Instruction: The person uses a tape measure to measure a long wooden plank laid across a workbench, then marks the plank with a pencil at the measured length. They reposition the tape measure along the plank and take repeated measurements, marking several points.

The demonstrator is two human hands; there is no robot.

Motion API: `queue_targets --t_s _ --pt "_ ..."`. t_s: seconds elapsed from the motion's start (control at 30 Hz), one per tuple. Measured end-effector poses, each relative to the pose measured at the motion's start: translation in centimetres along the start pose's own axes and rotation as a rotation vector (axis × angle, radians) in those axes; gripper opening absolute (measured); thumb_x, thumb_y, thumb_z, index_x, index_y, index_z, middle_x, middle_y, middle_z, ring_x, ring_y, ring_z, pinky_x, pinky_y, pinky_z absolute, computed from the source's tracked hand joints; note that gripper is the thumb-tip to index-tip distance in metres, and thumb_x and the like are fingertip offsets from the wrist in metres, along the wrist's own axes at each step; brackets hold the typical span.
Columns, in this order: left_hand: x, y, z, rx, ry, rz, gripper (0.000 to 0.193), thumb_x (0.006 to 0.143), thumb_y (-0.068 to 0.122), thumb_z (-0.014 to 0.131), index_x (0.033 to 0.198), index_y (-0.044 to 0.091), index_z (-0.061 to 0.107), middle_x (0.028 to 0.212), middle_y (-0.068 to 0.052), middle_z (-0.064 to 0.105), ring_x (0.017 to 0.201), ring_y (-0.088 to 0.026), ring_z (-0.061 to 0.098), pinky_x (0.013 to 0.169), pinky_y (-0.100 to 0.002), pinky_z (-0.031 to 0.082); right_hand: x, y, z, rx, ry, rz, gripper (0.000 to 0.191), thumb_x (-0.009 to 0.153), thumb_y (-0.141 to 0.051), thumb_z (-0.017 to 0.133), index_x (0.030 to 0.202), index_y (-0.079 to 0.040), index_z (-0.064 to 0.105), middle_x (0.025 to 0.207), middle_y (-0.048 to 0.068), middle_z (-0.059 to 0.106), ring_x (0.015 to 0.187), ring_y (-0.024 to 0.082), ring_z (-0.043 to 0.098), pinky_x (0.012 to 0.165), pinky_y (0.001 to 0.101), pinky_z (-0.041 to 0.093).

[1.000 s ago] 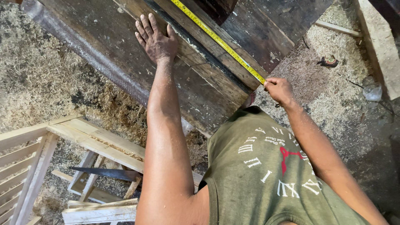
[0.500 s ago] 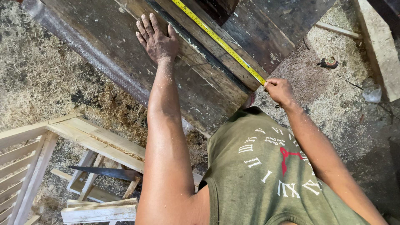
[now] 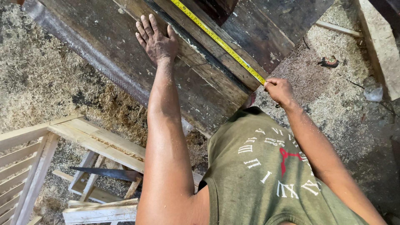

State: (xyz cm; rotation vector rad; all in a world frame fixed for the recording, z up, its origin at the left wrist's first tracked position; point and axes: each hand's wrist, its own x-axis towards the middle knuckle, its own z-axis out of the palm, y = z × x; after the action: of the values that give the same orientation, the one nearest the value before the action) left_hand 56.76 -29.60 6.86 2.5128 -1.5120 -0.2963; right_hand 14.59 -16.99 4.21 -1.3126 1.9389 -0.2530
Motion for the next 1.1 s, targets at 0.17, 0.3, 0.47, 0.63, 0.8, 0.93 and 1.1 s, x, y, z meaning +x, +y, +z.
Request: queue_targets --t_s 0.17,0.3,0.47,0.63,0.8,0.93,1.1 --pt "0.07 -0.04 0.13 0.018 -0.014 -0.004 0.072 0.107 0.055 0.043 0.164 0.017 0.023 0.172 -0.009 0.015 0.160 -0.030 0.008 0.132 -0.047 0.005 -0.12 -0.17 0.01 -0.004 0.001 0.049 0.021 0.094 -0.030 0.074 0.110 -0.018 0.081 0.087 0.001 0.078 0.072 0.011 0.068 0.067 0.0299 0.053" --pt "0.10 -0.08 0.18 0.040 -0.012 0.000 0.071 0.107 0.055 0.041 0.164 0.017 0.020 0.172 -0.009 0.015 0.160 -0.030 0.008 0.132 -0.047 0.005 -0.09 -0.18 -0.03 -0.028 0.005 0.045 0.021 0.094 -0.030 0.074 0.110 -0.019 0.081 0.088 0.001 0.078 0.073 0.011 0.069 0.069 0.0298 0.053" --pt "0.14 -0.03 0.08 0.035 -0.025 -0.005 0.071 0.108 0.056 0.040 0.165 0.018 0.020 0.172 -0.009 0.014 0.160 -0.029 0.008 0.132 -0.047 0.005 -0.07 -0.08 -0.02 -0.005 -0.006 0.044 0.022 0.094 -0.031 0.074 0.111 -0.019 0.080 0.088 0.001 0.078 0.074 0.012 0.068 0.068 0.0310 0.053" --pt "0.11 -0.02 0.02 0.039 -0.027 -0.006 0.072 0.107 0.055 0.041 0.164 0.017 0.021 0.172 -0.009 0.014 0.159 -0.030 0.008 0.131 -0.046 0.005 -0.05 -0.15 -0.04 -0.027 -0.006 0.051 0.022 0.094 -0.031 0.073 0.110 -0.018 0.080 0.088 0.001 0.078 0.074 0.012 0.069 0.068 0.0308 0.053" --pt "0.09 -0.08 0.18 0.031 -0.026 -0.007 0.071 0.107 0.055 0.041 0.164 0.018 0.021 0.172 -0.009 0.015 0.160 -0.029 0.008 0.132 -0.046 0.005 -0.06 -0.09 -0.05 -0.039 0.005 0.020 0.021 0.094 -0.031 0.074 0.109 -0.018 0.081 0.088 0.002 0.078 0.074 0.011 0.070 0.070 0.0307 0.054" --pt "0.10 -0.16 0.28 0.032 -0.009 0.001 0.070 0.108 0.055 0.041 0.164 0.018 0.022 0.172 -0.009 0.015 0.160 -0.030 0.008 0.132 -0.046 0.005 -0.05 0.01 -0.04 -0.035 0.000 0.017 0.022 0.094 -0.031 0.073 0.110 -0.018 0.080 0.087 0.002 0.078 0.073 0.012 0.070 0.070 0.0315 0.054" --pt "0.09 -0.13 0.30 0.029 -0.024 -0.012 0.071 0.107 0.056 0.041 0.164 0.019 0.022 0.172 -0.008 0.015 0.160 -0.029 0.009 0.132 -0.046 0.005 -0.06 0.07 -0.02 -0.038 0.000 -0.012 0.021 0.095 -0.031 0.073 0.109 -0.017 0.081 0.087 0.002 0.078 0.073 0.012 0.070 0.070 0.0311 0.054"
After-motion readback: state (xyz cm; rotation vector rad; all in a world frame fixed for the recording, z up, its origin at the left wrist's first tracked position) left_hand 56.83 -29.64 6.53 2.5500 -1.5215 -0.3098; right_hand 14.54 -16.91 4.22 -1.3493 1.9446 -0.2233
